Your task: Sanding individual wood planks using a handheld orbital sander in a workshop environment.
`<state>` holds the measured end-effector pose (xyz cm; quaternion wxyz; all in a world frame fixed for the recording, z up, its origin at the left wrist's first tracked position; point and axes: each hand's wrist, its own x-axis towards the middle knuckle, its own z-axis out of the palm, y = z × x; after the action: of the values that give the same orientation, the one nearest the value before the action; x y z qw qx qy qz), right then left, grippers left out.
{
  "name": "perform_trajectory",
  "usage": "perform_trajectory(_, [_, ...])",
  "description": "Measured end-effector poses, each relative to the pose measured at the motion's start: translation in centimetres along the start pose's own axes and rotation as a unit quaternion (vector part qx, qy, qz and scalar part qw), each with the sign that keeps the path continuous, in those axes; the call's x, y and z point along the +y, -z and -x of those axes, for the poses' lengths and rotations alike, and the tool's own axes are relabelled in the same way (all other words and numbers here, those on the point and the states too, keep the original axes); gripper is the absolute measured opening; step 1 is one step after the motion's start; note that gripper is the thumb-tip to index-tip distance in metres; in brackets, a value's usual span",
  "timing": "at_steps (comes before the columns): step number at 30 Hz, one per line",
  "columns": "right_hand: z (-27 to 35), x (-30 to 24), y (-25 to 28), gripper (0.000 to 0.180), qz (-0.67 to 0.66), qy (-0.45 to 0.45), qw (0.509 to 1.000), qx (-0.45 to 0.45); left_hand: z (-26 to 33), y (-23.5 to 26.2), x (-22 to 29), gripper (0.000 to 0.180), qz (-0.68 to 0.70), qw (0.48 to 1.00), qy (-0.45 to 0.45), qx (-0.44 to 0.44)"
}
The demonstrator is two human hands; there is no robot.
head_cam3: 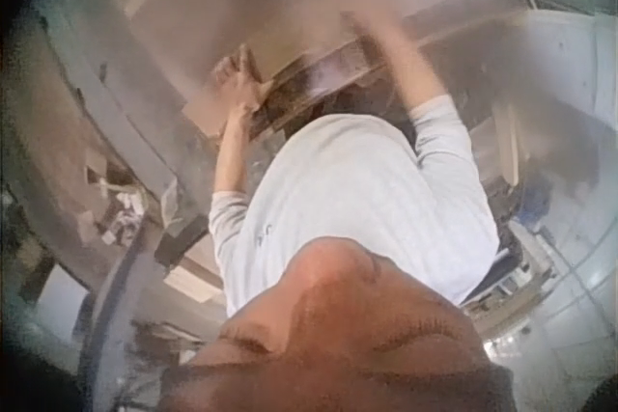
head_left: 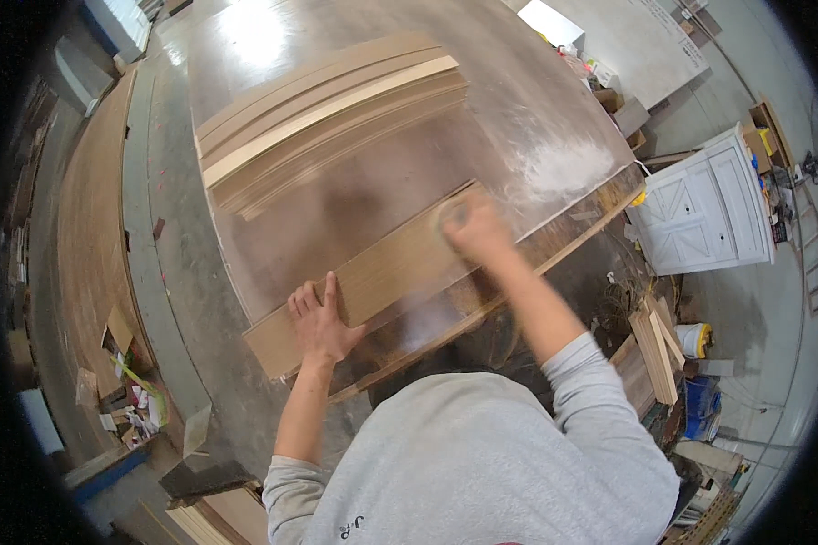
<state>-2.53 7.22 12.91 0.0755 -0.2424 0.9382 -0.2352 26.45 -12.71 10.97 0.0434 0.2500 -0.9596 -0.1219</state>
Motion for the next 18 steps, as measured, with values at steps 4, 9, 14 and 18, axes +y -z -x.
perform_trajectory(4, [-3.8,4.7,5.7,0.053,0.062,-0.121,0.989,0.051,-0.2,-0.3,0.2,0.114,0.006,1.0,-0.003,0.005])
perform_trajectory(9, [3.5,-1.9,0.3,0.051,0.058,0.105,0.993,0.006,0.6,-0.3,0.1,0.117,0.013,1.0,-0.009,0.001])
perform_trajectory(14, [-0.8,3.2,4.1,0.052,0.05,-0.04,0.998,0.007,0.0,0.0,0.2,0.113,0.021,1.0,0.001,-0.01])
perform_trajectory(18, [-1.1,4.6,4.3,0.053,0.088,0.03,0.994,0.057,-1.1,0.0,0.7,0.113,0.025,1.0,0.008,-0.013])
